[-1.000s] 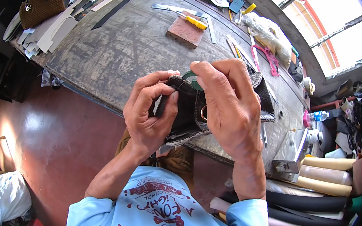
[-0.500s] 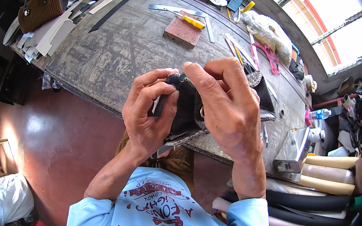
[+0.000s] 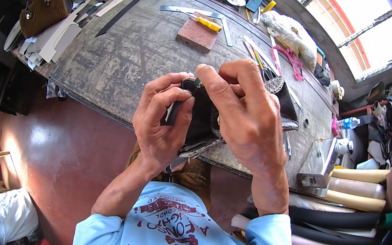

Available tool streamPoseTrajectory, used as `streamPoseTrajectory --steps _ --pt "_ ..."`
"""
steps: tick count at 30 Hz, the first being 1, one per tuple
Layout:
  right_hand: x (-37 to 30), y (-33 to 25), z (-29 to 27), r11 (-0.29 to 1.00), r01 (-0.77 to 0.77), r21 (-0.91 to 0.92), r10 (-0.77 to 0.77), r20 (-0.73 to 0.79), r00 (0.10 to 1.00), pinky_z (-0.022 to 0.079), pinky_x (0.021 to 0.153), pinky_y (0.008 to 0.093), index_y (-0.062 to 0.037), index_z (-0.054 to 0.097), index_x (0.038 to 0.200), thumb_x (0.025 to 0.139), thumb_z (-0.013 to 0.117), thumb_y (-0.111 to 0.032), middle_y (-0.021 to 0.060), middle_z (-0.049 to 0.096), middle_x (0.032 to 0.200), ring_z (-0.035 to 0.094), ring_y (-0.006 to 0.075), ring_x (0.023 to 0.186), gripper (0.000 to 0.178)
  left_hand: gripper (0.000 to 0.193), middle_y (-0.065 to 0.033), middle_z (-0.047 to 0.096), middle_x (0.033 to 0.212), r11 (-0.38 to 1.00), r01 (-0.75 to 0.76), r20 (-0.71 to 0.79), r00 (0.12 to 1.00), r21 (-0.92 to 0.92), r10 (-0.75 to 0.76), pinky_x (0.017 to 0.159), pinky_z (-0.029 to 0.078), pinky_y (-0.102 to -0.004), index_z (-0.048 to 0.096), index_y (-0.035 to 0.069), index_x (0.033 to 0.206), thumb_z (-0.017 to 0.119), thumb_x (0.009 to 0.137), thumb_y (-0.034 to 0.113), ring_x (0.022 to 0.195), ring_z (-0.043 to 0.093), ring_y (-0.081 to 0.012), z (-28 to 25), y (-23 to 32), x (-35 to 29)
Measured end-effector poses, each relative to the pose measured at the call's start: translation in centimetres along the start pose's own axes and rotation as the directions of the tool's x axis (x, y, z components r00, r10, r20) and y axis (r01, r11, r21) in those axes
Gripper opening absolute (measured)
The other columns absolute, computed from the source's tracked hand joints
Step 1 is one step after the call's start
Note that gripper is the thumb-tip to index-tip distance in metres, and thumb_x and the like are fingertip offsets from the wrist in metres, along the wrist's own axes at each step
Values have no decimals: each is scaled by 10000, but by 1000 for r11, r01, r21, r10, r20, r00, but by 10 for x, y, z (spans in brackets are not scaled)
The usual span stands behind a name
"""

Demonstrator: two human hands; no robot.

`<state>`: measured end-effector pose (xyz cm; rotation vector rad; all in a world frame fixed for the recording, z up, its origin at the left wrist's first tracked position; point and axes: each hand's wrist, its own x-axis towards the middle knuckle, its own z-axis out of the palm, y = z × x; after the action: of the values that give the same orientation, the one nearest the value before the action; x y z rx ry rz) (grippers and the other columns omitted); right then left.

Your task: Attaching metal hardware and small leather components to a woven leather bag.

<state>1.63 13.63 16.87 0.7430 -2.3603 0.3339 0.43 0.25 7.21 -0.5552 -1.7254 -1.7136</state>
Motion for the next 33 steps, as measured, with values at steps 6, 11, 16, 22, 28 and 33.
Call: streamPoseTrajectory --steps 6,11,16,22,28,33 --pt "-1 0 -1 1000 2 15 -2 -17 1000 547 540 306 -6 701 1091 745 697 121 94 529 901 655 185 670 368 230 -166 632 1171 1000 -27 1 1000 3 27 830 543 -345 636 29 1008 712 812 -67 1001 666 -270 2 -1 1" --pt "-2 -2 -3 988 -131 79 131 14 991 472 609 267 -12 713 1091 852 675 80 88 555 917 580 151 729 259 179 -206 597 1207 976 100 -6 995 -195 -103 868 527 -335 533 -7 1070 605 915 -60 1015 663 -268 11 -8 -10" --pt "-2 10 1 993 -93 69 101 -125 987 514 639 334 -20 686 1098 842 670 74 112 586 898 613 230 766 273 140 -251 507 1279 924 147 -55 982 -353 -178 955 508 -314 352 -22 1172 381 1036 -5 1126 632 -258 14 -2 -9" --pt "-5 16 3 976 -179 120 195 -135 971 511 683 332 -20 680 1094 908 645 15 114 614 914 613 232 809 192 279 -244 430 1335 856 209 -69 960 -473 -273 988 503 -330 305 -18 1299 323 1021 -46 1179 608 -268 16 1 -8" --pt "-6 16 1 976 -185 117 200 -131 971 510 685 330 -17 680 1095 914 637 10 115 617 915 613 231 810 189 222 -170 609 1169 959 207 28 978 -192 -205 936 508 -338 546 -18 1183 535 963 -41 1112 636 -247 6 -10 -8" --pt "-6 14 2 969 -198 147 215 -112 970 508 675 331 -20 679 1102 907 648 8 118 610 905 612 230 802 199 169 -154 673 1088 926 299 -35 949 -232 -315 898 516 -338 654 -9 1076 648 908 -9 1044 662 -250 5 2 -8"
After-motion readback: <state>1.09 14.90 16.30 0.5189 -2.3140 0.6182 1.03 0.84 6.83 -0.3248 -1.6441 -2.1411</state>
